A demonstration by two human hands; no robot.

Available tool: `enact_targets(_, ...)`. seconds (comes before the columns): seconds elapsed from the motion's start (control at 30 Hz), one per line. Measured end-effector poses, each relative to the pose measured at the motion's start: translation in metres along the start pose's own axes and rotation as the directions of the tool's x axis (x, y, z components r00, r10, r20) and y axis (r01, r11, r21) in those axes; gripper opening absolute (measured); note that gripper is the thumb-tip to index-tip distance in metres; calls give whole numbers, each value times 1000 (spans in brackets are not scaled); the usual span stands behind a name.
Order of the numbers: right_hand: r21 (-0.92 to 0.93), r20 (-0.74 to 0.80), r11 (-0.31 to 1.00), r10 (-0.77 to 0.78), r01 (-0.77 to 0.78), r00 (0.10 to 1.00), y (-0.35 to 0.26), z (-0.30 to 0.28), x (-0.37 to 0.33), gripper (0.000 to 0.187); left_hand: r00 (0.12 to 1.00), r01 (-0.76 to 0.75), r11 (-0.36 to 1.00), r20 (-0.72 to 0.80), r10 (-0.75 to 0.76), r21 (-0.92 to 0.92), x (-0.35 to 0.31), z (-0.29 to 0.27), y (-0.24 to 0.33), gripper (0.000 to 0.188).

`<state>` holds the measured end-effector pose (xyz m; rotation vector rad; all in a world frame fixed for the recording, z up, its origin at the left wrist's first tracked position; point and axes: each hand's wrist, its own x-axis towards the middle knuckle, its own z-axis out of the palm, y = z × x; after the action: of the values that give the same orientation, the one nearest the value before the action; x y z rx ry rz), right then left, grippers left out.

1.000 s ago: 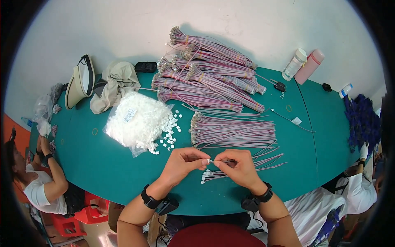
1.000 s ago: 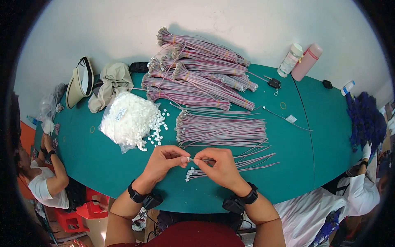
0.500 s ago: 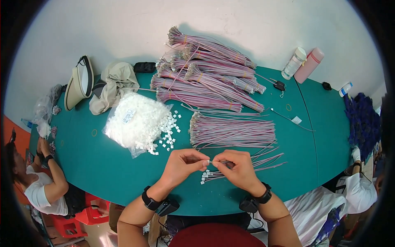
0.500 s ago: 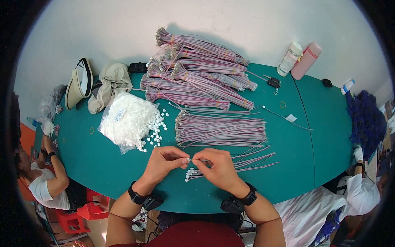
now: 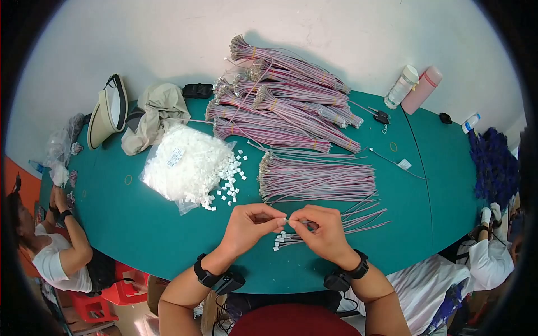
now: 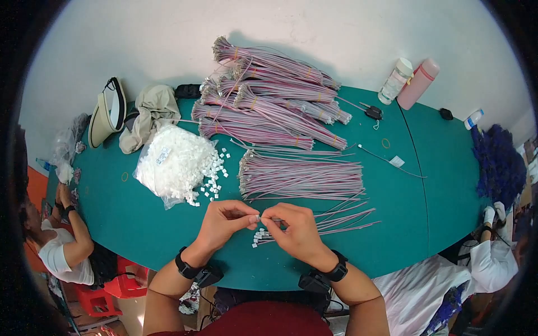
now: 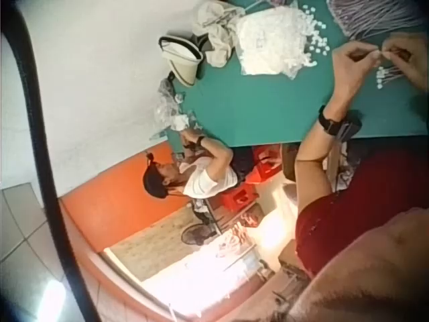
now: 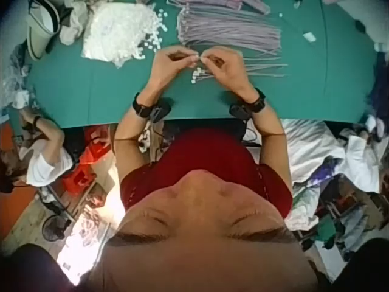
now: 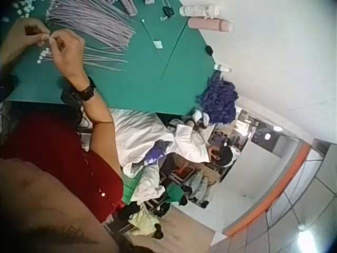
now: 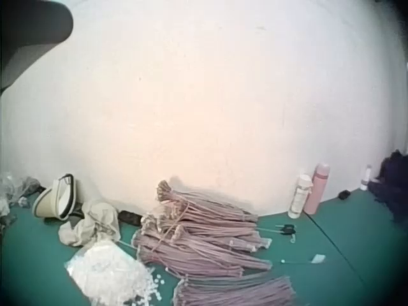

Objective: The person picks up a wire and a connector, pushes the wire into the connector by hand, and then places the assembled part onto a pile.

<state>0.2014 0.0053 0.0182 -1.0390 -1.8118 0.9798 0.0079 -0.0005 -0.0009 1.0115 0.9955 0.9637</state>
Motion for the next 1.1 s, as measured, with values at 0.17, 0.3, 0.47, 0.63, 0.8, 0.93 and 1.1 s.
enact_targets(0.17,1,27,1000,-14,14,1000,4,-2,-1,7,999,13,1000,36,-12,-7,1,0,-1,12)
enact_targets(0.3,-19,49,999,-38,39,998,4,-4,-1,7,999,9,1000,42,-10,24,0,0,1,13)
enact_targets(0.47,-42,36,998,-46,47,998,5,-3,-1,7,999,15,998,35,-17,55,0,1,0,13)
enact_targets(0.63,-56,50,994,-96,99,994,4,-4,-1,8,999,13,1000,41,-13,3,0,2,1,13)
enact_targets(0.8,-61,67,983,-168,172,983,8,-6,0,9,996,41,998,77,-38,-36,1,-1,-2,13)
enact_targets(0.93,-37,63,992,-115,118,991,4,-6,0,9,997,-22,1000,73,21,14,0,0,-4,14)
enact_targets(1.1,-15,63,999,-43,44,997,4,-5,-1,9,996,-68,997,54,66,40,-1,2,-5,13)
